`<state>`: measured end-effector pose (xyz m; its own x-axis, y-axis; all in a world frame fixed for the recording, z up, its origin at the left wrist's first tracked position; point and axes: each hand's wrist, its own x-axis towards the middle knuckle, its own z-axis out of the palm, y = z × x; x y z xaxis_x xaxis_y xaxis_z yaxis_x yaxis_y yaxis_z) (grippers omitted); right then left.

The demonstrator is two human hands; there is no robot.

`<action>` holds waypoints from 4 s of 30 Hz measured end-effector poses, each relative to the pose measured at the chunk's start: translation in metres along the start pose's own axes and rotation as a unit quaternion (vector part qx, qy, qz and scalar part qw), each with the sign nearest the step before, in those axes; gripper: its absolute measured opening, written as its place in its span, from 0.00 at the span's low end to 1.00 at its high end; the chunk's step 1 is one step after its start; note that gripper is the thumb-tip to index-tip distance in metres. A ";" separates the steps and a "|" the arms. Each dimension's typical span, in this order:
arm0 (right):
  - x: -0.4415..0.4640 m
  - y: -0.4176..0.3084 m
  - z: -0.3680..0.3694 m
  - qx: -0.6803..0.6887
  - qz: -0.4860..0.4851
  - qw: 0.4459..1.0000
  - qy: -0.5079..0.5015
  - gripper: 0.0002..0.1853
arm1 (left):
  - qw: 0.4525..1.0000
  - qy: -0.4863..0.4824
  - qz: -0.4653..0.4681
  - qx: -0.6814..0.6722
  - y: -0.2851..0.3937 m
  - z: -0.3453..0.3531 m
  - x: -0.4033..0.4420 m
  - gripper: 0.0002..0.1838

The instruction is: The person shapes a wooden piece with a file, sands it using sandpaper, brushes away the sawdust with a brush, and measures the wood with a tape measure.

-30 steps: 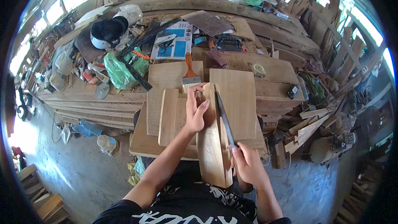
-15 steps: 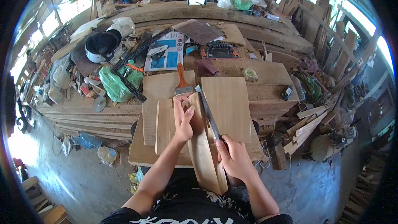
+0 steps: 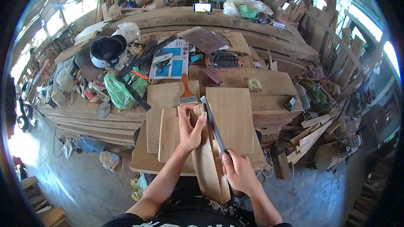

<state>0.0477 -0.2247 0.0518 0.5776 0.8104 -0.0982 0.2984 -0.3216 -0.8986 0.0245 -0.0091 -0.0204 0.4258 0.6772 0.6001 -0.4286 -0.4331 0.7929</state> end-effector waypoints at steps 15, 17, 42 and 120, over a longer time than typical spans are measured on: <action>-0.009 0.008 -0.006 0.021 0.044 0.998 0.025 0.17 | 1.000 -0.004 -0.003 0.005 -0.002 0.010 0.000 0.15; -0.010 0.012 -0.008 0.046 0.043 0.998 0.020 0.17 | 0.999 -0.021 -0.033 0.014 0.000 0.010 -0.002 0.14; -0.041 0.046 -0.049 0.184 0.097 0.970 -0.125 0.26 | 0.973 0.014 -0.136 -0.185 -0.038 0.014 -0.006 0.13; -0.041 -0.004 0.007 0.160 0.053 0.982 -0.091 0.16 | 0.884 0.032 -0.371 -0.281 -0.098 -0.006 0.049 0.36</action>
<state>0.0170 -0.2533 0.0563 0.4383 0.8639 -0.2481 -0.0264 -0.2635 -0.9643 0.0825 0.0700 -0.0696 0.7179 0.6909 -0.0858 -0.3856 0.4972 0.7772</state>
